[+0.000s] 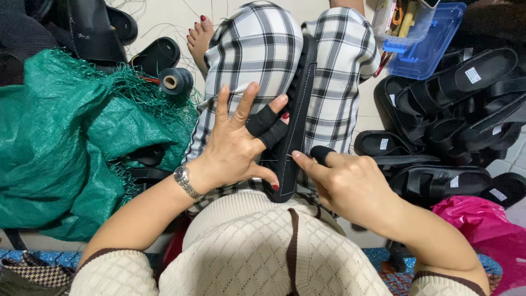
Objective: The person sits on the floor and sews a black shoe using a needle and thread. They hold the shoe on their lap and repeatedly push the needle through the sole while pulling the thread to stitch the material.
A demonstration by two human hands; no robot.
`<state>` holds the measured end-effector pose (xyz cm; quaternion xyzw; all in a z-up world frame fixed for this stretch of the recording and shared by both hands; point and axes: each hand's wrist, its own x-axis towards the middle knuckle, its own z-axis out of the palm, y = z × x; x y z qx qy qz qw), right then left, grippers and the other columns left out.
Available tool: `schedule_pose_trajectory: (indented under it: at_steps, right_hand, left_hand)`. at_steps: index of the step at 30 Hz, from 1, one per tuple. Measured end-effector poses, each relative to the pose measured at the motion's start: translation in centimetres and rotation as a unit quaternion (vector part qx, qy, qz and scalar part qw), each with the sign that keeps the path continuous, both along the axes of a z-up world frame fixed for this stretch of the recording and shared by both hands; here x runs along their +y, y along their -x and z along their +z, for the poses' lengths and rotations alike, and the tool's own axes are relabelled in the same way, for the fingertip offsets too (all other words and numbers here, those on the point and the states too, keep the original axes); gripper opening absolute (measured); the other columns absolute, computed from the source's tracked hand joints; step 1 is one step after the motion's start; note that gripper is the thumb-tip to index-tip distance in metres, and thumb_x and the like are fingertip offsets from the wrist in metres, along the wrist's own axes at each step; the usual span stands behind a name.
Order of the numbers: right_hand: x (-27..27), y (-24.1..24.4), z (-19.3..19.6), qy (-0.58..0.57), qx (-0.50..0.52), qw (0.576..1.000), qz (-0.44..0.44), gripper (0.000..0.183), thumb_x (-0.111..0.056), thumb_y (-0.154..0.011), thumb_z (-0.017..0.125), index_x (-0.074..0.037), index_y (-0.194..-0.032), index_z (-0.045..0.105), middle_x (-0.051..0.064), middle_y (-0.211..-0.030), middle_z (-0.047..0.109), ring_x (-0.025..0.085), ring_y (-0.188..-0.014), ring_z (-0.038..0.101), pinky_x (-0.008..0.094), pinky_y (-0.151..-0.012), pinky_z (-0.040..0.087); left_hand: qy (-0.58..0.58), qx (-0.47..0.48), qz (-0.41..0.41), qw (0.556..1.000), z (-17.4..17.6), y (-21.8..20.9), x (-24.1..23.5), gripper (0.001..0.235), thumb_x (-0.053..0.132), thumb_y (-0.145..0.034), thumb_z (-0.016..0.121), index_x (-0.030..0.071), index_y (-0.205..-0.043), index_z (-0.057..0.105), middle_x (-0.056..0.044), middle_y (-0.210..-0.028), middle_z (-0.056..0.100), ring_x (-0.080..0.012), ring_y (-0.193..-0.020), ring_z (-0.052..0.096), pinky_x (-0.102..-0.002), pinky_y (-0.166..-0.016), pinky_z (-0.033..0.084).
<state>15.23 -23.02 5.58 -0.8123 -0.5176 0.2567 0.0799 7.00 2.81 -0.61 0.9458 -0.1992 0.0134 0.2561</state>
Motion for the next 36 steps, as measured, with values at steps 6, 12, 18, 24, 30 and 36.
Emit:
schedule_pose_trajectory:
  at_steps: [6,12,18,24,30,36]
  right_hand:
    - [-0.1,-0.9,-2.3,-0.156,0.095,0.981,-0.061,0.038,-0.018,-0.092,0.072,-0.018,-0.13,0.069,0.003,-0.065,0.042,0.022,-0.048,0.046,0.038,-0.044,0.041]
    - [-0.3,2.0,-2.1,-0.077,-0.193,0.977,-0.042,0.016,-0.029,-0.098,0.052,-0.021,-0.107,0.064,-0.003,-0.065,0.045,0.019,-0.057,0.058,0.031,-0.053,0.048]
    - [-1.0,1.5,-3.2,-0.136,-0.131,0.981,-0.048,0.009,-0.026,-0.095,0.057,-0.022,-0.102,0.062,-0.005,-0.062,0.041,0.017,-0.055,0.058,0.029,-0.052,0.049]
    - [-0.1,0.8,-2.8,-0.164,-0.133,0.977,-0.018,0.02,-0.02,-0.096,0.054,-0.019,-0.113,0.065,-0.002,-0.062,0.039,0.02,-0.053,0.055,0.03,-0.051,0.049]
    - [-2.1,0.1,8.1,0.053,-0.102,0.993,-0.039,0.064,-0.021,-0.072,0.065,-0.029,-0.134,0.057,0.006,-0.064,0.055,0.028,-0.057,0.065,0.042,-0.052,0.055]
    - [-3.2,1.0,-0.8,-0.197,0.144,0.934,-0.262,0.047,-0.031,-0.075,0.086,-0.015,-0.118,0.075,0.003,-0.066,0.061,0.026,-0.063,0.059,0.031,-0.06,0.05]
  left_hand:
    - [-0.006,-0.037,0.003,0.999,-0.9,0.3,0.2,0.123,0.102,-0.074,0.047,0.008,-0.153,0.055,-0.016,-0.164,0.031,-0.048,-0.149,0.003,-0.07,-0.116,-0.006]
    - [0.181,0.014,0.161,0.97,0.4,5.1,-0.8,0.024,0.048,-0.085,0.077,0.025,-0.087,0.079,0.0,-0.132,0.067,-0.0305,-0.124,0.056,-0.043,-0.099,0.04]
    - [0.631,0.385,0.207,0.641,4.0,4.7,-2.6,0.023,0.004,-0.092,0.071,-0.003,-0.113,0.072,-0.014,-0.061,0.072,-0.0145,-0.052,0.067,-0.023,-0.05,0.053]
    - [0.362,0.244,0.284,0.854,2.3,4.9,-4.6,0.037,0.034,-0.072,0.091,0.012,-0.099,0.079,-0.014,-0.076,0.075,-0.0284,-0.071,0.073,-0.034,-0.059,0.058]
    - [0.282,0.205,0.312,0.884,1.5,5.5,-5.6,0.075,0.037,-0.069,0.093,0.015,-0.133,0.061,-0.014,-0.118,0.054,-0.04,-0.111,0.064,-0.045,-0.092,0.055]
    - [0.342,0.206,0.384,0.833,3.0,5.8,-3.0,0.083,0.032,-0.058,0.101,0.023,-0.133,0.066,0.003,-0.07,0.032,-0.0158,-0.053,0.048,-0.023,-0.058,0.047]
